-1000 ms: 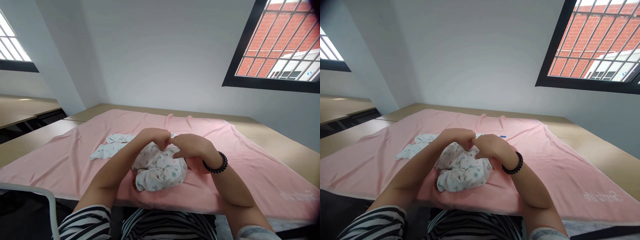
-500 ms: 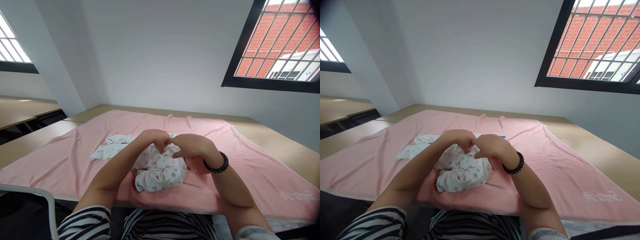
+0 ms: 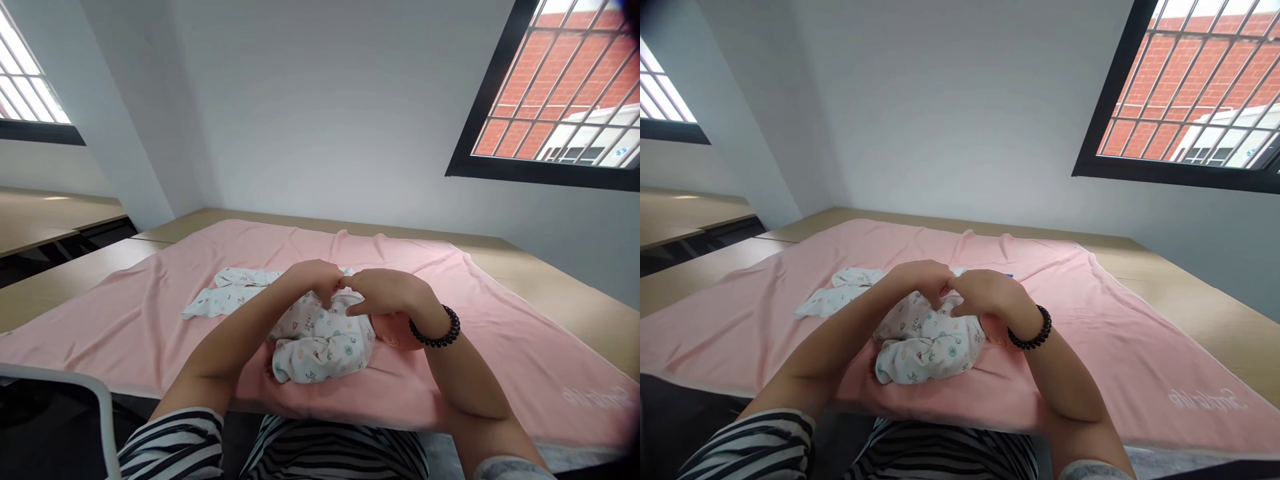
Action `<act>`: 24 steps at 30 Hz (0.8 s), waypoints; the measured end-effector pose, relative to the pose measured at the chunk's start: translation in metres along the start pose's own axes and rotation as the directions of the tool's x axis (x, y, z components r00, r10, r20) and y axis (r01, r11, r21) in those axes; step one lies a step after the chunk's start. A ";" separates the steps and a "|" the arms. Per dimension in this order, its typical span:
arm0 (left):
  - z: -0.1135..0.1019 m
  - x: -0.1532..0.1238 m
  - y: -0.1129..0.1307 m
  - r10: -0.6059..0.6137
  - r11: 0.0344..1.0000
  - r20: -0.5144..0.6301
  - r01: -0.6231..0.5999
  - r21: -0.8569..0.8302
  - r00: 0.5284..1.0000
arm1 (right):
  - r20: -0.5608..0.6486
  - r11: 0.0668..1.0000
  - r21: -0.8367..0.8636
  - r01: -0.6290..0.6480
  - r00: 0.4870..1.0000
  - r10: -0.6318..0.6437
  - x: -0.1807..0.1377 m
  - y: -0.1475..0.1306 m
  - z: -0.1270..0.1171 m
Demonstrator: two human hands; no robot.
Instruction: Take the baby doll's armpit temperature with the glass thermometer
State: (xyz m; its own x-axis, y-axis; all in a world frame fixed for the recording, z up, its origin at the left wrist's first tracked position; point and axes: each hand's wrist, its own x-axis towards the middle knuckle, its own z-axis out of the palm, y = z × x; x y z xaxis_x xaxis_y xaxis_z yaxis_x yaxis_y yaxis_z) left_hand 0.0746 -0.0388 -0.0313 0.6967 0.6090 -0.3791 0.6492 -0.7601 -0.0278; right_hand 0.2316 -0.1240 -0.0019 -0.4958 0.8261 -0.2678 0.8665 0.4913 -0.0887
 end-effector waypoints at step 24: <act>-0.007 -0.019 -0.005 0.041 0.999 -0.076 -0.043 -0.022 0.996 | -0.053 0.997 0.070 0.029 0.998 -0.026 -0.007 0.013 -0.003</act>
State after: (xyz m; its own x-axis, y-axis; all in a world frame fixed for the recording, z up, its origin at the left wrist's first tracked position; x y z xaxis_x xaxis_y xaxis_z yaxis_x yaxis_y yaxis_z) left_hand 0.0608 -0.0449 -0.0175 0.7442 0.5924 -0.3084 0.6249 -0.7806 0.0086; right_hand 0.2456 -0.1224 0.0018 -0.5202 0.8267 -0.2145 0.8535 0.4946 -0.1639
